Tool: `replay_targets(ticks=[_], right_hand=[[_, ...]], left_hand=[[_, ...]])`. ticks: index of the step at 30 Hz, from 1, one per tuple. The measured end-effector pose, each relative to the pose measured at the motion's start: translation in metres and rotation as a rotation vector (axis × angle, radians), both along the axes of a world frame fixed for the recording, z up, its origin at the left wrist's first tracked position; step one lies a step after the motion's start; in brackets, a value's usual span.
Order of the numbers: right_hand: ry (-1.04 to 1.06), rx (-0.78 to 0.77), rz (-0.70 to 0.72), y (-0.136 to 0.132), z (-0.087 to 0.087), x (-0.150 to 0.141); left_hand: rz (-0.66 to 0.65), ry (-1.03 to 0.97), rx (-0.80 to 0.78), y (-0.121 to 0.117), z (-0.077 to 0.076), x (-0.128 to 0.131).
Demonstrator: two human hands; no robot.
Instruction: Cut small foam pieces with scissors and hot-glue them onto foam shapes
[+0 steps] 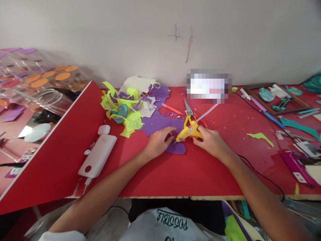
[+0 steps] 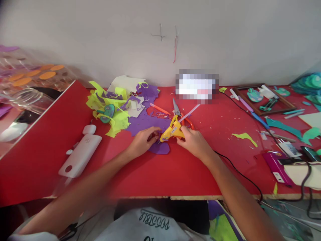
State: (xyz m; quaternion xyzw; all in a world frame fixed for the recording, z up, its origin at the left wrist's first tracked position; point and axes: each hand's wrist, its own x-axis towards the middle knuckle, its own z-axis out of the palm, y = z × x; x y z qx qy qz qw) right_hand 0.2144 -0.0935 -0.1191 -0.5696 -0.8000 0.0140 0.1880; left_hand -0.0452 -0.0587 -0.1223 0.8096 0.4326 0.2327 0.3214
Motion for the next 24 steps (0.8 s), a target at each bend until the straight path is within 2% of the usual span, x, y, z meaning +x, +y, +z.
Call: replay_targets(ticks=[8,15,24], right_hand=[[0.003,-0.014,-0.005,0.0002,-0.0006,-0.0005],[-0.004,-0.042,0.001,0.0015,-0.0012,-0.0003],[0.026,-0.063,-0.008,0.0006,0.0034,-0.0045]], left_hand=[[0.008,-0.020,0.021,0.0003,0.0009,-0.0006],[-0.032,-0.133,0.065,-0.0002,0.0013,-0.0024],[-0.026,-0.061,0.061,0.0012,0.0010,-0.0016]])
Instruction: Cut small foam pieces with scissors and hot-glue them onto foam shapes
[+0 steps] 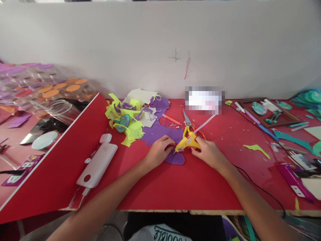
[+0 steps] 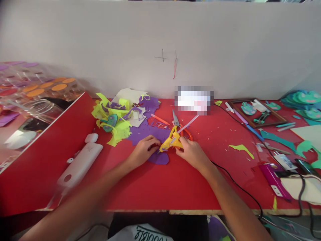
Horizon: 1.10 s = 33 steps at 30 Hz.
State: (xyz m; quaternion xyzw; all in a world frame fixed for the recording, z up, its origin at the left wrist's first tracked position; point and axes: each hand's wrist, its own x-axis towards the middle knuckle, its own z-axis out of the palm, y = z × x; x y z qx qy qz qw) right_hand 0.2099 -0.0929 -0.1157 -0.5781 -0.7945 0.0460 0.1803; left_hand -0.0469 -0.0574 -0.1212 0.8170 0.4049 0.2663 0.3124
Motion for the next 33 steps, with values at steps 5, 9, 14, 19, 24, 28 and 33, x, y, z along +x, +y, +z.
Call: replay_targets(ticks=[5,9,14,19,24,28,33], right_hand=[[-0.005,-0.002,0.006,-0.0010,0.0037,-0.0007],[-0.002,-0.004,0.008,-0.0010,0.0014,-0.0002],[-0.003,0.000,0.010,-0.0008,-0.0002,-0.0003],[0.005,-0.003,0.013,-0.0013,0.0033,-0.0009],[0.014,0.004,0.005,-0.0016,0.0043,-0.0007],[0.013,-0.004,0.003,-0.0009,0.0032,-0.0007],[-0.007,-0.007,-0.002,-0.0006,0.0024,-0.0007]], left_hand=[[-0.010,0.009,0.039,0.0013,-0.0013,-0.0005],[-0.010,0.023,0.051,0.0011,-0.0015,-0.0014],[-0.025,0.044,0.042,0.0000,-0.0008,-0.0015],[-0.004,0.046,0.023,-0.0007,-0.0002,-0.0010],[-0.002,0.037,0.017,-0.0015,0.0034,-0.0006],[-0.003,0.018,0.036,0.0002,0.0020,-0.0014],[-0.008,0.015,0.067,0.0033,-0.0026,-0.0034]])
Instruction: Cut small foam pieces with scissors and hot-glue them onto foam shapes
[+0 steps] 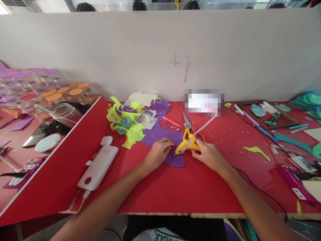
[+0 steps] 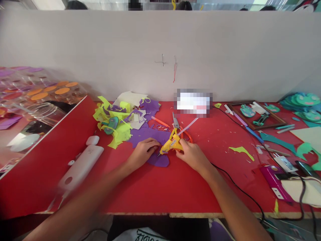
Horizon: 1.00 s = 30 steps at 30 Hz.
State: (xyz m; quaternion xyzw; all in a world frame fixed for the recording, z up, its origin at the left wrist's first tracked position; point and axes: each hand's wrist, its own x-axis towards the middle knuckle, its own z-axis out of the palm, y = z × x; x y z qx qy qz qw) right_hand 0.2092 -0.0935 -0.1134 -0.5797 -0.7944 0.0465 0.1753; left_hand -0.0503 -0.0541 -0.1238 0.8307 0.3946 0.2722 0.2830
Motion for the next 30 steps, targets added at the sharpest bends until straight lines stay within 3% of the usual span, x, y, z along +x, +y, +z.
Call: replay_targets(ticks=[30], right_hand=[[-0.011,-0.028,-0.005,-0.0006,0.0011,-0.0007]], left_hand=[[0.038,0.042,0.072,-0.0008,-0.0047,-0.0004]])
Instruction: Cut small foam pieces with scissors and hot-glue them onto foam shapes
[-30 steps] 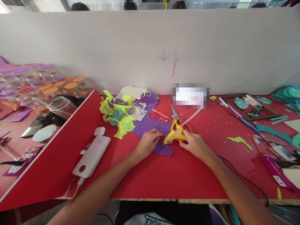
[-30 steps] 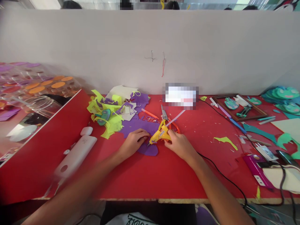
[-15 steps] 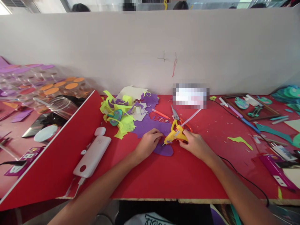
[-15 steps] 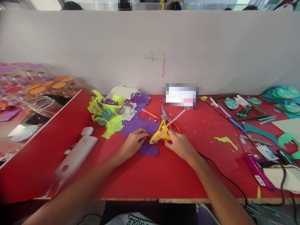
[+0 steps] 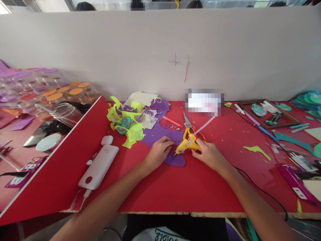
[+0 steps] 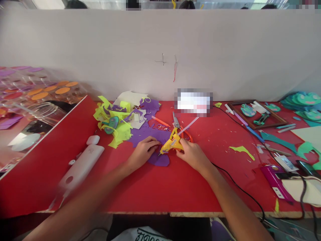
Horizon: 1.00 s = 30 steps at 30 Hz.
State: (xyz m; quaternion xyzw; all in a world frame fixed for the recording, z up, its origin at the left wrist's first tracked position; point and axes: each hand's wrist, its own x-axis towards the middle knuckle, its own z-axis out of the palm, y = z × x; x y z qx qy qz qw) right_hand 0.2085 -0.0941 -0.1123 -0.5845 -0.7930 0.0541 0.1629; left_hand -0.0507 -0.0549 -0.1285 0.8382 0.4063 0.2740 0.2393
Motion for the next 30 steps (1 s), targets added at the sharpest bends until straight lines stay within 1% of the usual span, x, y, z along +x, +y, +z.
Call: replay_targets(ticks=[8,17,21,26,30], right_hand=[[0.002,0.020,0.005,-0.0001,-0.0014,0.0004],[0.005,0.021,-0.003,-0.0007,-0.0014,0.0003],[0.000,0.026,-0.002,0.0000,-0.0028,0.0013],[0.007,0.040,0.005,-0.0001,-0.0044,0.0010],[0.006,0.052,0.009,-0.0004,-0.0046,0.0011]], left_hand=[[-0.014,0.013,0.033,-0.0002,-0.0010,0.0009],[0.003,0.026,0.005,-0.0013,0.0014,0.0014],[0.013,-0.007,-0.016,-0.0009,0.0023,0.0014],[-0.018,-0.073,0.004,0.0008,0.0034,-0.0006],[-0.040,-0.047,0.014,0.0011,0.0032,-0.0014]])
